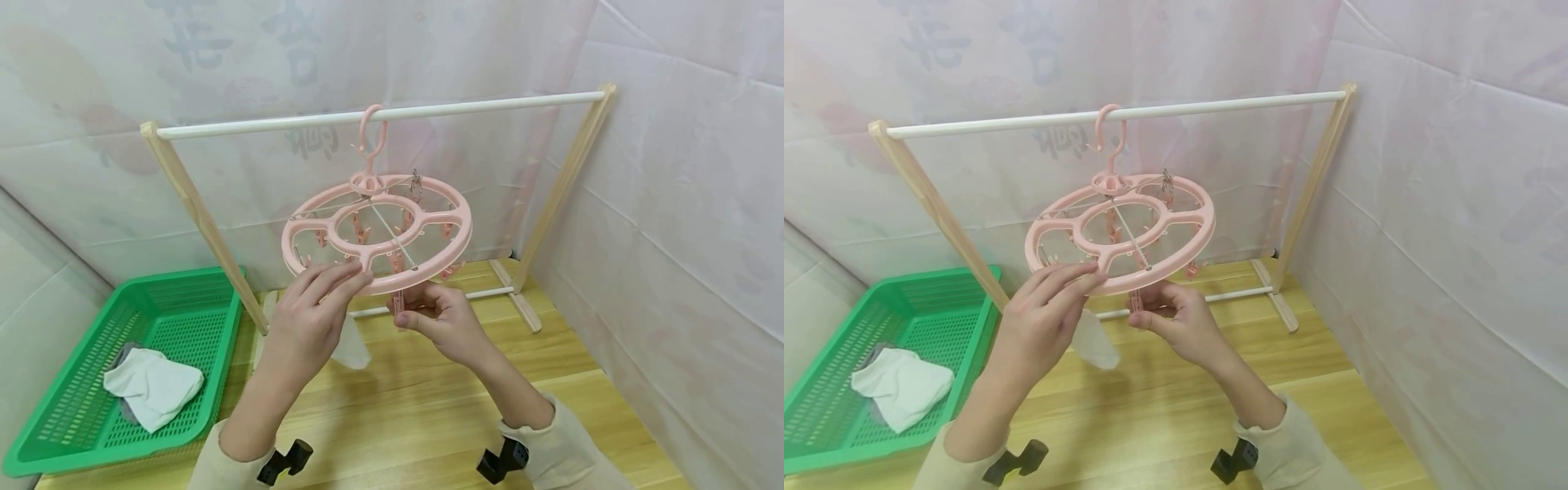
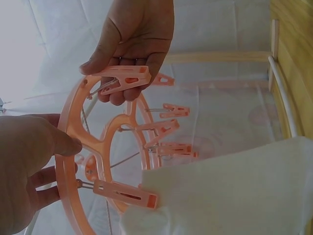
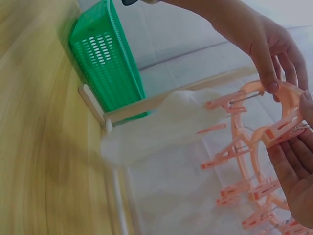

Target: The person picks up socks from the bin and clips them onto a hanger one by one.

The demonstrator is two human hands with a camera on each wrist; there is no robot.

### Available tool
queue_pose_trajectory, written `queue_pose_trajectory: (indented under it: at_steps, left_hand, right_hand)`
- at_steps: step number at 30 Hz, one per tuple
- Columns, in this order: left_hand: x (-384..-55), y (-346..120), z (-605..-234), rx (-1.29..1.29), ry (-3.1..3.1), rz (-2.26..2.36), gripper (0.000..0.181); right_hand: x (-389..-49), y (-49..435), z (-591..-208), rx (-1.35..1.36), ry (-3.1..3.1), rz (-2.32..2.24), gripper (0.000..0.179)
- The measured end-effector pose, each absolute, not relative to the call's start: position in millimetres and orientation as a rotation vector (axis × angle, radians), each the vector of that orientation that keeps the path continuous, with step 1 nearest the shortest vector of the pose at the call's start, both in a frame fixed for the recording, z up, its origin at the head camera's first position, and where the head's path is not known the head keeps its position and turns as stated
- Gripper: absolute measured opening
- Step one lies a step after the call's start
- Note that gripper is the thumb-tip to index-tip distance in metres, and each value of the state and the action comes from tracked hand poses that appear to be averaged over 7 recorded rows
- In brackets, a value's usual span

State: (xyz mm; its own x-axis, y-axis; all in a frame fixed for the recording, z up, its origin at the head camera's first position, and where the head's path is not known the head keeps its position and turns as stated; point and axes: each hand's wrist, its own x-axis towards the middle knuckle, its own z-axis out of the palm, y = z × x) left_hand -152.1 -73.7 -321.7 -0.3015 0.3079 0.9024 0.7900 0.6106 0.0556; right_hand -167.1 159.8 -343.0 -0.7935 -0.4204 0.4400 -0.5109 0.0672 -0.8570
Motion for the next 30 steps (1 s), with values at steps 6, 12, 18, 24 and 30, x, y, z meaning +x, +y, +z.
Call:
queue_pose_trajectory:
  at_steps: [6,12,18,24,30]
  left_hand:
    - [-151.3,-73.8,-320.9,-0.885,-1.861,-0.642,0.029]
    - [-151.1,-73.2,-320.5,-0.895,-1.853,-0.647,0.028]
    - [-151.0,-72.8,-320.5,-0.891,-1.853,-0.647,0.029]
    - [-151.6,-71.6,-320.3,-0.883,-1.867,-0.638,0.030]
    - [-148.9,-73.4,-321.5,-0.874,-1.880,-0.644,0.032]
  right_hand:
    - [-167.5,158.1,-342.5,1.044,-2.184,1.845,0.014]
    - [-168.0,156.2,-341.7,1.064,-2.136,1.845,0.008]
    - [-167.4,155.2,-340.3,1.046,-2.124,1.859,0.008]
    - [-168.8,155.9,-339.3,1.044,-2.108,1.861,0.010]
    - [-168.9,157.6,-338.2,1.025,-2.106,1.880,0.012]
